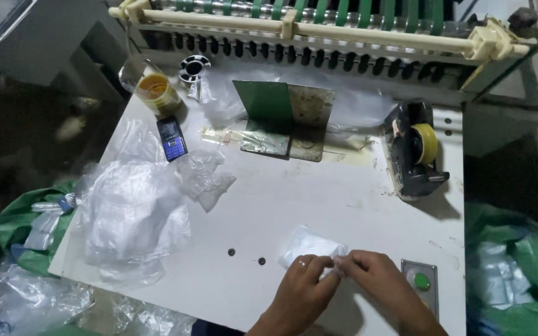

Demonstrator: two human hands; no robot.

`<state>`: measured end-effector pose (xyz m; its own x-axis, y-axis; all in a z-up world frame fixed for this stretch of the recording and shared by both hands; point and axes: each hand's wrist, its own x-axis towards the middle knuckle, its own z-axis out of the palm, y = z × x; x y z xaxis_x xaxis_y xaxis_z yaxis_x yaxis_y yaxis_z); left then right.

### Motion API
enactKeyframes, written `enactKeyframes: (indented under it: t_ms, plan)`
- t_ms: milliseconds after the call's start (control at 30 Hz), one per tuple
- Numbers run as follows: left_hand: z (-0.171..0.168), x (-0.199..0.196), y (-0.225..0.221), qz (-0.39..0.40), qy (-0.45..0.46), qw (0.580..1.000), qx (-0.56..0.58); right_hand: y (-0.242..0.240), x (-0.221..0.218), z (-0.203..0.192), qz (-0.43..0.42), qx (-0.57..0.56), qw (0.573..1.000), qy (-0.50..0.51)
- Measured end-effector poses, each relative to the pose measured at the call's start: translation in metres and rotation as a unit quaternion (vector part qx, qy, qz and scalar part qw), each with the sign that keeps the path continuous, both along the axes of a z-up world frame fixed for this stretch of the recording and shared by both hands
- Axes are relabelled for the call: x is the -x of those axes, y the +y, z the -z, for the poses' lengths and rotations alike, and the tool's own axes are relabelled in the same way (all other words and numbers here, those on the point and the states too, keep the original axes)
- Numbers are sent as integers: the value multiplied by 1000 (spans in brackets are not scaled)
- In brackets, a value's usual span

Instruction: The person places small white items into clear plastic bags, folds the tops, and stacks the sealed bags on a white worktable. A tape dispenser and control panel are visible nearby.

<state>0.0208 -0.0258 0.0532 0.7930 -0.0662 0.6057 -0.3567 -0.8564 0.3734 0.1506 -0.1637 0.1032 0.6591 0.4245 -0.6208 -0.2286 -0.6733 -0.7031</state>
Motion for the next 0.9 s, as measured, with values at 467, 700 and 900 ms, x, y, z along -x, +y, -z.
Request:
enactKeyframes:
  t_ms: [467,700,900]
  plan:
    - [-15,-48,70,-48,285,720,631,1,-34,2,9,70,967,-243]
    - [-2,-120,234,-206,27,754,623,91,-143,34,245,-408,877,-67]
    - [60,-191,357,-399,40,733,550,153,-273,124,333,-449,824,98]
